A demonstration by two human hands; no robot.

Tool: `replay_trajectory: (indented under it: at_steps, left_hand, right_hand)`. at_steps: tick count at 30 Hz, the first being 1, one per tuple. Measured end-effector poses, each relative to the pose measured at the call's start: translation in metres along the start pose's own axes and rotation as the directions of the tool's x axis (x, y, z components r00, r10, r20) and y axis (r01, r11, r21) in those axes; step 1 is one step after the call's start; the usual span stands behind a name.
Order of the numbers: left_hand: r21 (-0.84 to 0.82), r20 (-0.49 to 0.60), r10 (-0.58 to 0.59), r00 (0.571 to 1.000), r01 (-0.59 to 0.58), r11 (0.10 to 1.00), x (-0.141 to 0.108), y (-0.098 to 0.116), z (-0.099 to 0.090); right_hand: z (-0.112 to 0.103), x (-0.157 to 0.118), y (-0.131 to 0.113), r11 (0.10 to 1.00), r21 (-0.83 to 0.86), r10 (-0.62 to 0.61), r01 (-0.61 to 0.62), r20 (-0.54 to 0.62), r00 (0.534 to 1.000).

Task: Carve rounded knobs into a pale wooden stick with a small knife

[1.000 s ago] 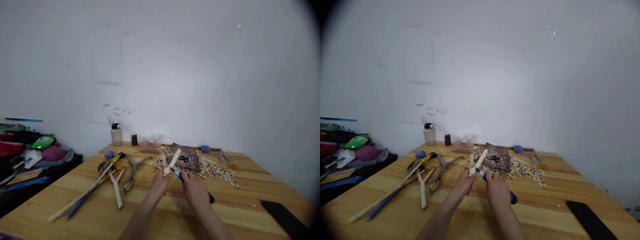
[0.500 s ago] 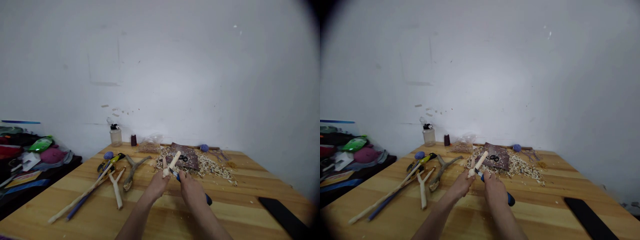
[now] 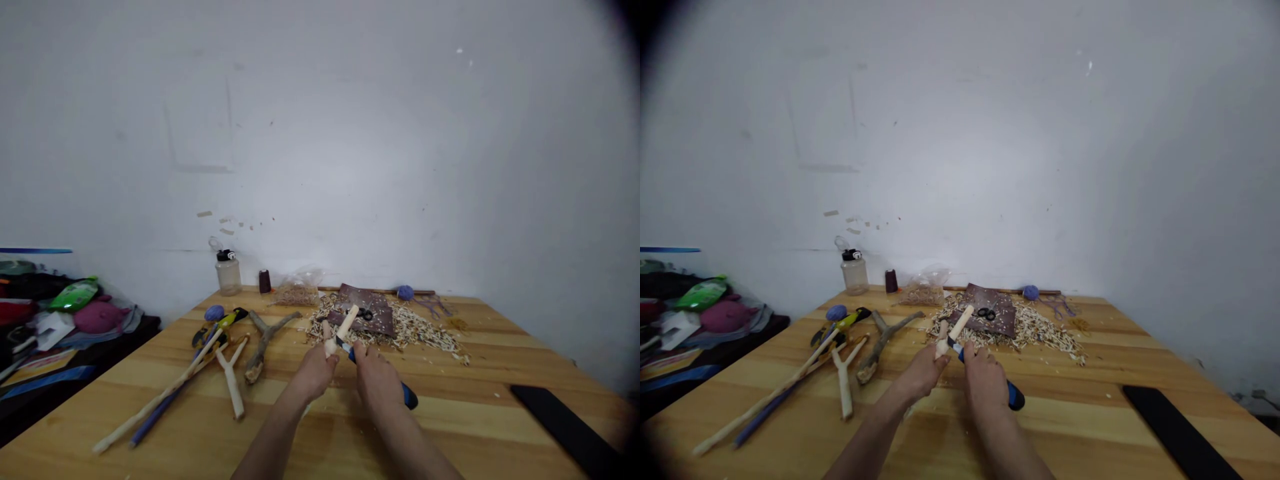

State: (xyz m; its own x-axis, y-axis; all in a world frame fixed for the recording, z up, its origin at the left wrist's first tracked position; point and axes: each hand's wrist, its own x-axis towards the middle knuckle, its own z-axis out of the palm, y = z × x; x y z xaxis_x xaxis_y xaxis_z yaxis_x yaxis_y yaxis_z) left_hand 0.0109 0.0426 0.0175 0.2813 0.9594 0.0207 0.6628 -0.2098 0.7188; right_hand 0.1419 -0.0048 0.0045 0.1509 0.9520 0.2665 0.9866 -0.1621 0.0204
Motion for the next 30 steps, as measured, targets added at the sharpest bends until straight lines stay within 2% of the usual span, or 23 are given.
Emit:
replay_trajectory:
  at_steps: [2, 4, 6, 8, 10, 12, 15, 17, 19, 23, 30]
  left_hand:
    - [0.036, -0.053, 0.013, 0.999, -0.011, 0.999, 0.001, 0.001, 0.004]
    - [-0.034, -0.075, -0.005, 0.997, 0.003, 0.999, 0.001, 0.002, 0.008]
    - [-0.218, -0.015, -0.055, 0.998, 0.051, 0.975, -0.001, 0.005, 0.011]
    - [-0.425, 0.105, -0.079, 0.991, 0.117, 0.898, -0.004, 0.007, 0.012]
    - [-0.573, 0.204, -0.062, 0.977, 0.17, 0.801, -0.007, 0.008, 0.01]
    - [-0.648, 0.254, -0.046, 0.966, 0.205, 0.733, -0.008, 0.008, 0.006]
    - [-0.66, 0.275, -0.066, 0.959, 0.238, 0.712, -0.008, 0.006, -0.001]
    - [-0.642, 0.257, -0.071, 0.964, 0.225, 0.733, -0.007, 0.004, -0.003]
    - [-0.627, 0.237, -0.058, 0.97, 0.199, 0.753, -0.005, 0.002, -0.002]
    - [-0.624, 0.211, -0.03, 0.977, 0.158, 0.766, -0.004, 0.0, 0.0]
    - [-0.615, 0.202, -0.058, 0.978, 0.172, 0.77, -0.002, -0.001, -0.001]
  right_hand:
    - [0.0, 0.001, 0.0, 0.999, 0.033, 0.012, -0.012, 0.013, 1.0]
    - [-0.001, 0.002, 0.001, 0.998, 0.06, 0.011, -0.013, 0.03, 0.999]
    - [-0.002, 0.004, 0.005, 0.994, 0.107, -0.011, 0.007, 0.038, 0.999]
    - [-0.004, 0.005, 0.011, 0.973, 0.226, -0.057, 0.05, 0.021, 0.998]
    - [-0.007, 0.006, 0.017, 0.907, 0.404, -0.12, 0.119, -0.024, 0.993]
    - [-0.01, 0.005, 0.024, 0.806, 0.564, -0.163, 0.179, -0.079, 0.984]
    - [-0.015, 0.004, 0.032, 0.672, 0.715, -0.148, 0.192, -0.124, 0.981]
    - [-0.016, 0.004, 0.035, 0.635, 0.754, -0.126, 0.168, -0.114, 0.985]
    - [-0.015, 0.004, 0.036, 0.648, 0.745, -0.131, 0.157, -0.093, 0.987]
    - [-0.013, 0.004, 0.033, 0.742, 0.637, -0.185, 0.208, -0.103, 0.977]
    - [-0.012, 0.003, 0.03, 0.85, 0.485, -0.178, 0.204, -0.1, 0.979]
